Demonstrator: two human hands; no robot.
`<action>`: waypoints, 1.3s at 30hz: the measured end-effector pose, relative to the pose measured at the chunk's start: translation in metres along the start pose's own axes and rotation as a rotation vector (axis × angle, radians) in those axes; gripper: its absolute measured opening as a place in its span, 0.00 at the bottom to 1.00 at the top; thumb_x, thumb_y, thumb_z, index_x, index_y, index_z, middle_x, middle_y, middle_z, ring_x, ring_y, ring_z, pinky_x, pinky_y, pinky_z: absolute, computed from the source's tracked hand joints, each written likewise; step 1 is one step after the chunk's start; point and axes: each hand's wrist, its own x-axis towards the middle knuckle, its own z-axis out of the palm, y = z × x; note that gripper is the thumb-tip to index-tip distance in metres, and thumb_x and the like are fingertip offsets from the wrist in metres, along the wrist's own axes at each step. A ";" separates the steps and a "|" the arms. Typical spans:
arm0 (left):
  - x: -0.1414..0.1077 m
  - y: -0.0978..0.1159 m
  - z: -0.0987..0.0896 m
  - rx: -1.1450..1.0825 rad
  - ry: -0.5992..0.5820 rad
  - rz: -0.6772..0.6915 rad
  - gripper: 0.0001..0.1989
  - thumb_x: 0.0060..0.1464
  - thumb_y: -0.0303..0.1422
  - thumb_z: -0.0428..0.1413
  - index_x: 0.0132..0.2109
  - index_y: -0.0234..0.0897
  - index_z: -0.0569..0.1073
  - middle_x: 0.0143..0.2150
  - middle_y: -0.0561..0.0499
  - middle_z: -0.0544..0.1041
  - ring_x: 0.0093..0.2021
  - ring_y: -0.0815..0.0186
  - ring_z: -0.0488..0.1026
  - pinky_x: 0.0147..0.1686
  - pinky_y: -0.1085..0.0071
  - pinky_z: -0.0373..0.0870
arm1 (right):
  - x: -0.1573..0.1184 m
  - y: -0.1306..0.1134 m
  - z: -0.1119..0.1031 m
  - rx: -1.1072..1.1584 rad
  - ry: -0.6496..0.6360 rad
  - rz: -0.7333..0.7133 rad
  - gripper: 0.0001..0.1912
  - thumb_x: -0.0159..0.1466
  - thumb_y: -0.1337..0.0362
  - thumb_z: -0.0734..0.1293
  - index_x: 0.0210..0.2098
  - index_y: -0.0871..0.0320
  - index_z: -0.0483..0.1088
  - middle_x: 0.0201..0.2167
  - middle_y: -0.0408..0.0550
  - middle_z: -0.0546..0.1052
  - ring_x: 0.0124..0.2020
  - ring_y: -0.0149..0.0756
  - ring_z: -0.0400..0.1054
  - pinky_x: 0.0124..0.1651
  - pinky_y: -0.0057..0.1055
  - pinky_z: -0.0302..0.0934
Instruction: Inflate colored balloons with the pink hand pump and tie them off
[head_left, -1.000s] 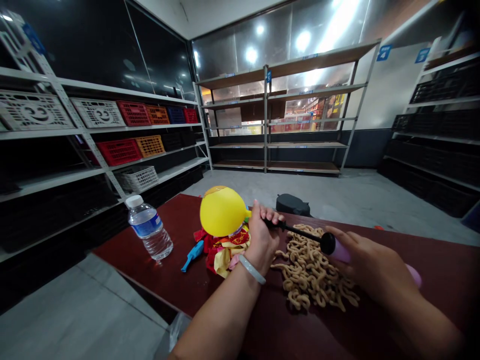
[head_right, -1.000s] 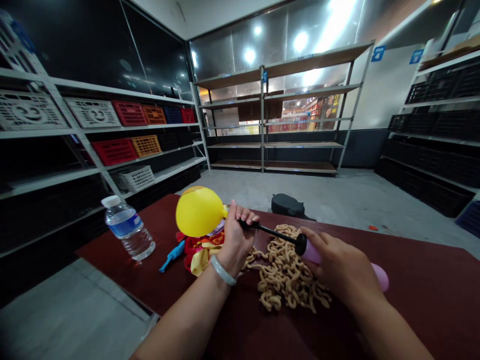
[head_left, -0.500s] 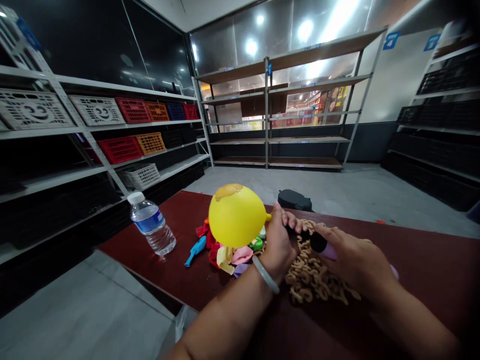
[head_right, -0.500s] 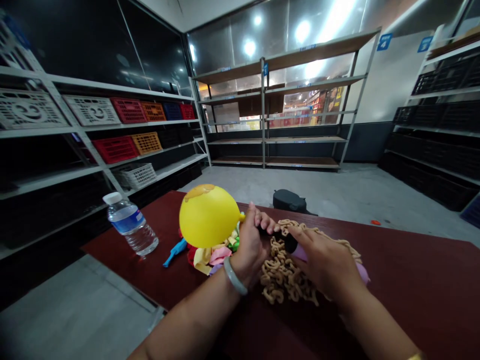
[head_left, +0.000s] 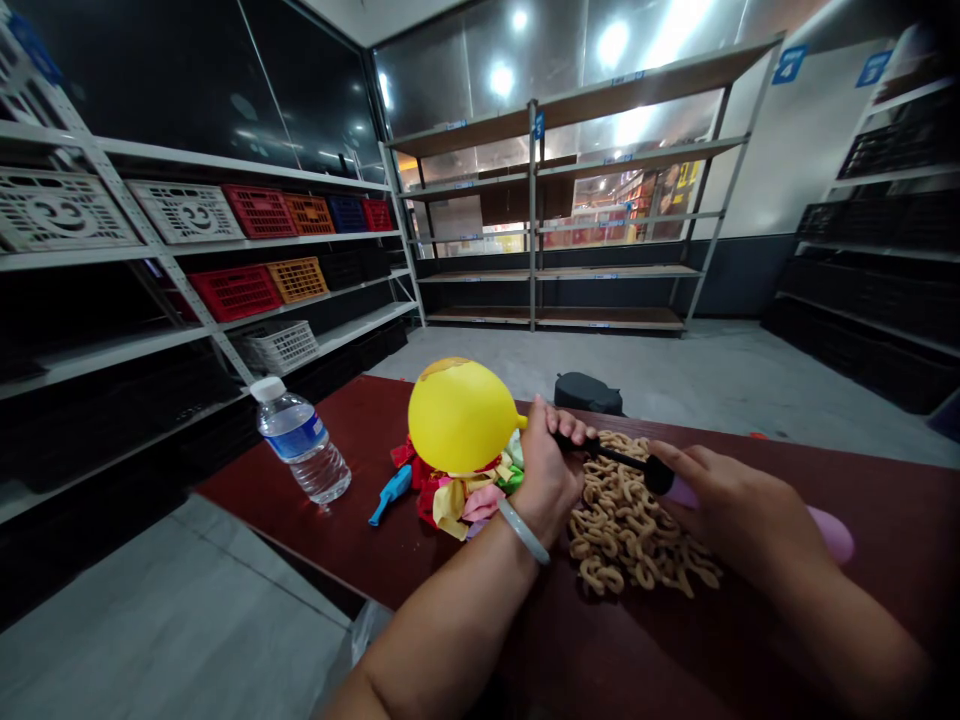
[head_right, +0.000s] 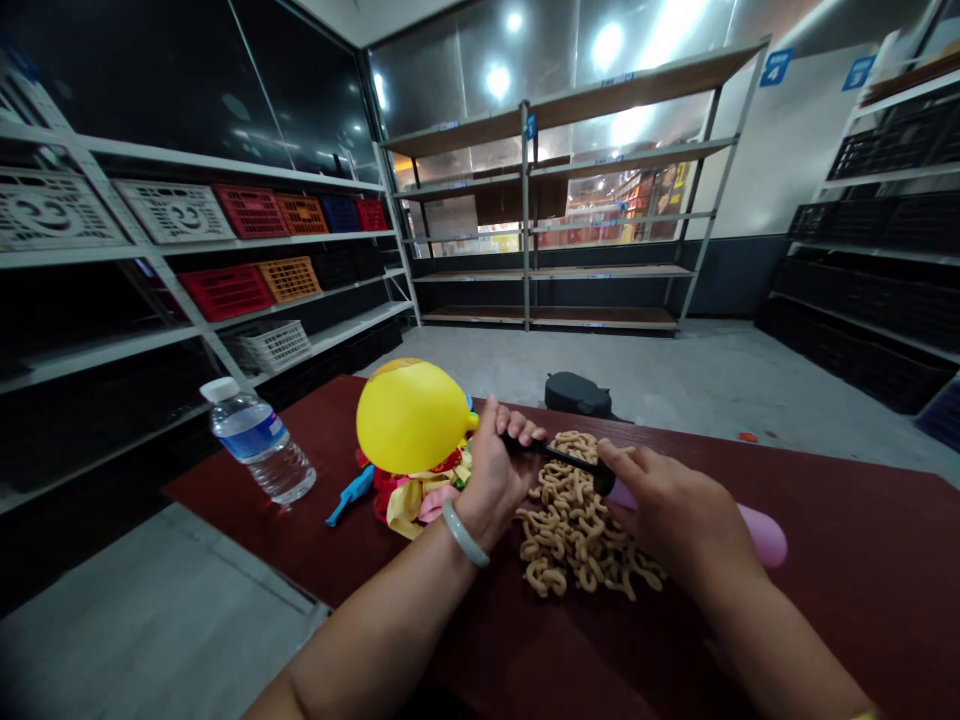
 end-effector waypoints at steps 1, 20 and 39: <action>-0.004 -0.008 -0.001 0.013 -0.016 -0.023 0.22 0.60 0.45 0.54 0.24 0.38 0.57 0.19 0.58 0.55 0.19 0.72 0.56 0.28 0.70 0.60 | 0.001 -0.006 -0.002 0.000 0.003 -0.009 0.27 0.62 0.56 0.65 0.60 0.51 0.63 0.41 0.49 0.77 0.34 0.41 0.72 0.28 0.34 0.60; 0.013 0.047 0.008 0.044 -0.019 0.094 0.22 0.60 0.38 0.55 0.23 0.38 0.53 0.16 0.59 0.53 0.16 0.72 0.54 0.23 0.72 0.57 | 0.000 0.023 0.001 0.048 0.017 0.037 0.27 0.61 0.52 0.66 0.59 0.48 0.64 0.43 0.46 0.78 0.36 0.41 0.74 0.30 0.34 0.62; -0.024 -0.024 0.004 0.132 -0.079 -0.083 0.22 0.61 0.45 0.52 0.24 0.37 0.58 0.19 0.57 0.57 0.21 0.71 0.58 0.32 0.69 0.64 | 0.010 -0.027 -0.008 0.088 0.081 -0.024 0.29 0.60 0.57 0.66 0.60 0.52 0.62 0.49 0.51 0.77 0.42 0.45 0.74 0.34 0.36 0.65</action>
